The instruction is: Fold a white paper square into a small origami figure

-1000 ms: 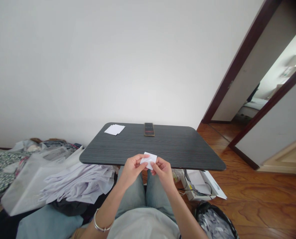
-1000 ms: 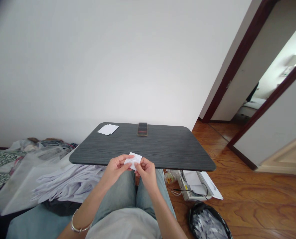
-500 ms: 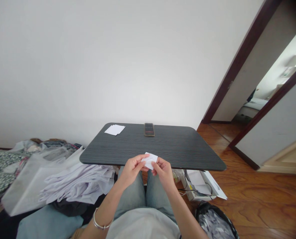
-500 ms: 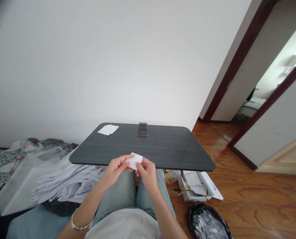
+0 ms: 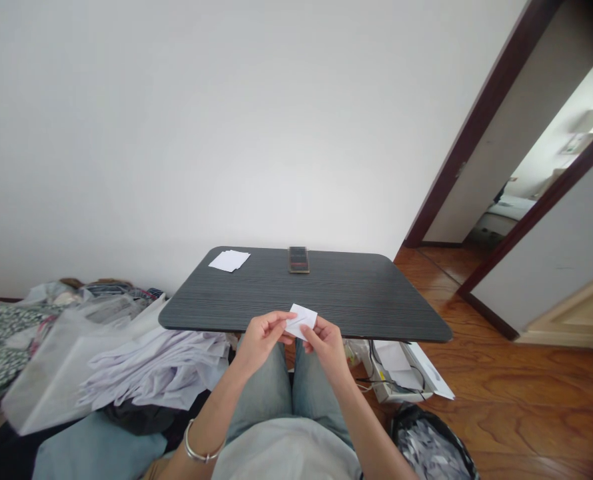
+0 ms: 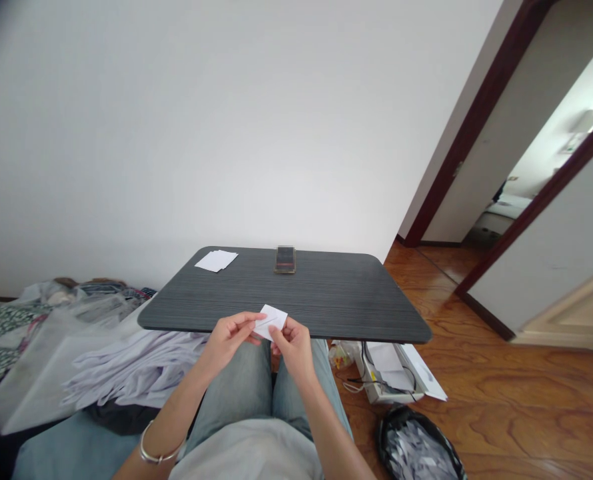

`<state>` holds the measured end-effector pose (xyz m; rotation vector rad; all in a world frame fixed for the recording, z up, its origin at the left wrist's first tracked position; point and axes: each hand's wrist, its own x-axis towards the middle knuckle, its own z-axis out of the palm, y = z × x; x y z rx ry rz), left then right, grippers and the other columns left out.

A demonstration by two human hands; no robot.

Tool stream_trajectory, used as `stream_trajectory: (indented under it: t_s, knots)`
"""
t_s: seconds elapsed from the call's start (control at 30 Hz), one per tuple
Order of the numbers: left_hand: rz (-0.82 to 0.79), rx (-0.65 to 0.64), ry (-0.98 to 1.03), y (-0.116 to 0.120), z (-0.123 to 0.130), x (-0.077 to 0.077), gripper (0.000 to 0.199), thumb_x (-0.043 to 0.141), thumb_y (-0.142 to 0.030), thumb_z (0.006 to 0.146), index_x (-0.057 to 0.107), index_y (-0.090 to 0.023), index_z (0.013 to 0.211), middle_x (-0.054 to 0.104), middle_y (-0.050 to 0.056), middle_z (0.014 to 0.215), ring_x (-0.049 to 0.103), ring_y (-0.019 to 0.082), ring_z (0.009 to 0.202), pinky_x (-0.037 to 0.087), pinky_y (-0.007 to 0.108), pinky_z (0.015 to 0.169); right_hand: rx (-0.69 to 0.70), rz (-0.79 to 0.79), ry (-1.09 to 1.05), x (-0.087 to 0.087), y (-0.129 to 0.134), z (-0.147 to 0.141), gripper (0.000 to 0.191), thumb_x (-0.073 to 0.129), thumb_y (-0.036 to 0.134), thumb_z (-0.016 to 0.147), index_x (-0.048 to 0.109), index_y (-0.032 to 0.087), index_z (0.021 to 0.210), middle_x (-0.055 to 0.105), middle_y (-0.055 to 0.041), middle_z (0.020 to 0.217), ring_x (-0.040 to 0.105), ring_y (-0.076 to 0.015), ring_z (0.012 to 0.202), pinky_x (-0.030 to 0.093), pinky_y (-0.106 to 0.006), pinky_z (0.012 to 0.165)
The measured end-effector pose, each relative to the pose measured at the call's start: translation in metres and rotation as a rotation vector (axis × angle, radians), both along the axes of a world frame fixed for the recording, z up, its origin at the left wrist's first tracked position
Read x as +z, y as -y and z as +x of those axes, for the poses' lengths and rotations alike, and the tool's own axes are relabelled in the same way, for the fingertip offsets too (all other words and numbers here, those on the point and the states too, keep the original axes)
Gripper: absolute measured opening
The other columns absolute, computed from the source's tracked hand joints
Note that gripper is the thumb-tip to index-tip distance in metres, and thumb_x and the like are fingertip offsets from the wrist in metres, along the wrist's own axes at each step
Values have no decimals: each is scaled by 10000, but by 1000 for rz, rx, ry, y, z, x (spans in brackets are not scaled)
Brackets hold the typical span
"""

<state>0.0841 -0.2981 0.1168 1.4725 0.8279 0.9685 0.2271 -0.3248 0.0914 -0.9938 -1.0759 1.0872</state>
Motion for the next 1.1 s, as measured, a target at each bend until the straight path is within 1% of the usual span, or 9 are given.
stream_trajectory:
  t_s: [0.07,0.2,0.3,0.43,0.57,0.77,0.9,1.03,1.1]
  knots:
    - [32,-13,-29,-1,-2,-1,325,504,-306,804,623,-122,1044,695,69,825,636,170,704,523,284,649,6,-5,10,-1,-2,-3,245,615,367,698,610,131,763,516,41,452,390,-65,359,332,-184,363]
    - [117,-12,-96,-1,-6,0,302,491,-297,813,649,-142,1018,695,63,821,634,178,733,508,278,668,-8,-9,28,-1,-4,-7,230,605,362,707,607,133,724,497,45,427,384,-65,352,323,-183,360]
    - [149,2,-123,0,-6,2,279,502,-295,806,669,-143,970,699,64,843,632,180,749,501,266,672,-18,-9,46,0,-5,-8,224,598,359,710,604,135,709,480,50,414,372,-64,345,311,-182,355]
    - [135,1,-132,1,-5,2,260,557,-299,776,664,-139,950,714,72,851,647,193,771,492,266,697,-14,-4,37,0,-5,-9,217,594,349,707,600,132,697,468,55,412,359,-58,344,300,-178,354]
    - [133,37,-161,1,-4,2,248,590,-289,752,667,-128,924,721,82,836,659,197,747,488,272,702,-5,-11,22,-1,-6,-9,201,594,330,702,596,129,698,466,56,414,354,-54,343,295,-174,352]
    - [26,31,-89,0,-2,2,240,598,-255,734,659,-102,908,721,94,823,665,200,746,496,277,688,-10,-16,24,-2,-6,-9,200,603,332,685,599,132,697,473,54,413,361,-60,342,299,-177,347]
    - [-5,25,-53,-2,-2,-2,239,614,-256,720,656,-108,903,721,86,811,664,194,742,494,272,684,-6,-16,40,-1,-5,-5,205,602,344,682,599,143,720,529,33,474,383,-65,355,315,-182,351]
    - [-23,34,-26,-3,-2,-5,248,628,-274,708,649,-110,892,717,84,804,658,184,724,494,272,674,-19,-12,59,0,-4,4,224,603,349,681,514,165,589,493,48,424,387,-61,348,303,-173,354]
    - [-17,39,-23,-3,-1,-6,247,632,-288,702,646,-113,876,712,75,778,651,174,700,492,265,656,-24,-19,70,-1,-4,6,254,606,363,679,484,173,563,472,56,398,380,-59,336,293,-172,351]
